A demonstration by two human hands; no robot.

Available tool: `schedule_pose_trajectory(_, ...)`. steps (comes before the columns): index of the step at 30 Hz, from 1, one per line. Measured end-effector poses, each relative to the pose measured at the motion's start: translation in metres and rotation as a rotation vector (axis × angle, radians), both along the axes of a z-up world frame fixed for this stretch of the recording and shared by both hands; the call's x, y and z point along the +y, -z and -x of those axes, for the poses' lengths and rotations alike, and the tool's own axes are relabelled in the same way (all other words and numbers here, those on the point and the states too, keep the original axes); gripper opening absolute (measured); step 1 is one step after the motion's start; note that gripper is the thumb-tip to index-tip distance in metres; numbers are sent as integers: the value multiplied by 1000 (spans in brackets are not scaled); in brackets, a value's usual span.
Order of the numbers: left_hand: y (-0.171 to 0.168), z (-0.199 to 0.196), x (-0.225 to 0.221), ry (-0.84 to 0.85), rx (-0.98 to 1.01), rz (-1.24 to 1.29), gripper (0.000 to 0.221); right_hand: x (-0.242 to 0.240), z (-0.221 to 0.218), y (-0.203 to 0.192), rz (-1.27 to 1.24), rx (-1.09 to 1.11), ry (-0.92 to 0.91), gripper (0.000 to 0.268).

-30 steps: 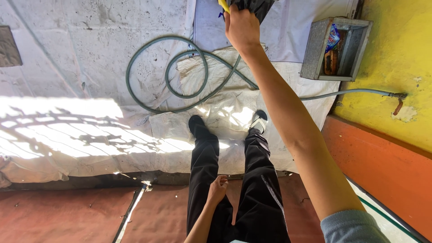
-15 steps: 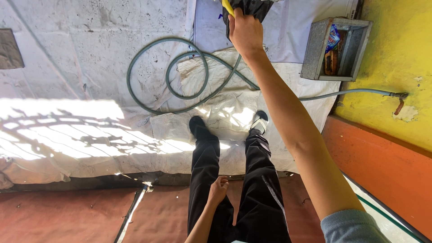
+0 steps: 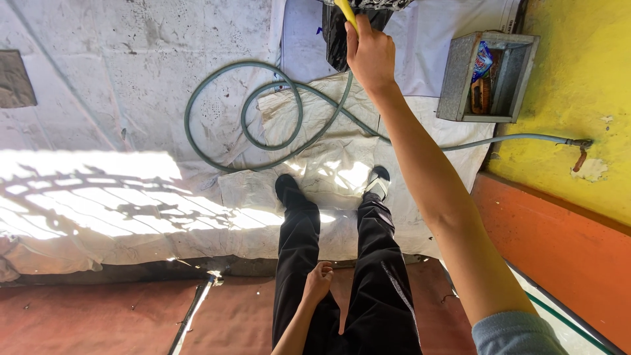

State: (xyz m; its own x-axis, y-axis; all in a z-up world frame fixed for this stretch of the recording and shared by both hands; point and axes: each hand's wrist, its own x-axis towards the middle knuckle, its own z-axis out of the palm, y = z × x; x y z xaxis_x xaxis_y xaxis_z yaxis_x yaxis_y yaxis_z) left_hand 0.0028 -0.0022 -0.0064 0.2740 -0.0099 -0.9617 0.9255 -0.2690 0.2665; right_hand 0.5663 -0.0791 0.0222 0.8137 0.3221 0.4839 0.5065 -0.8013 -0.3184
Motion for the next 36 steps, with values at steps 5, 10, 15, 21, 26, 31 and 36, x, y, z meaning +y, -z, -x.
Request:
schedule_pose_trajectory(5, -1, 1, -1, -5, -1, -7, 34, -3, 7, -9, -136, 52, 18, 7)
schedule_pose_trajectory(10, 2, 7, -4, 18, 6, -3, 36, -12, 21, -1, -76, 178, 106, 12)
schedule_pose_trajectory(15, 3, 7, -12, 33, 4, -6, 38, 4, 24, -2, -239, 241, 200, 17)
schedule_pose_trajectory(21, 8, 16, -18, 27, 22, 4, 39, 7, 27, -1, -183, 389, 269, 20)
schedule_pose_trajectory(26, 7, 13, -18, 36, 2, -21, 36, -1, 28, 16, -128, 395, 307, 20)
schedule_pose_trajectory(31, 2, 6, -16, 22, 31, -8, 36, -6, 33, -4, -291, 259, 296, 12)
schedule_pose_trajectory(36, 0, 6, -14, 36, 19, -22, 38, -19, 29, 5, -195, 315, 287, 13)
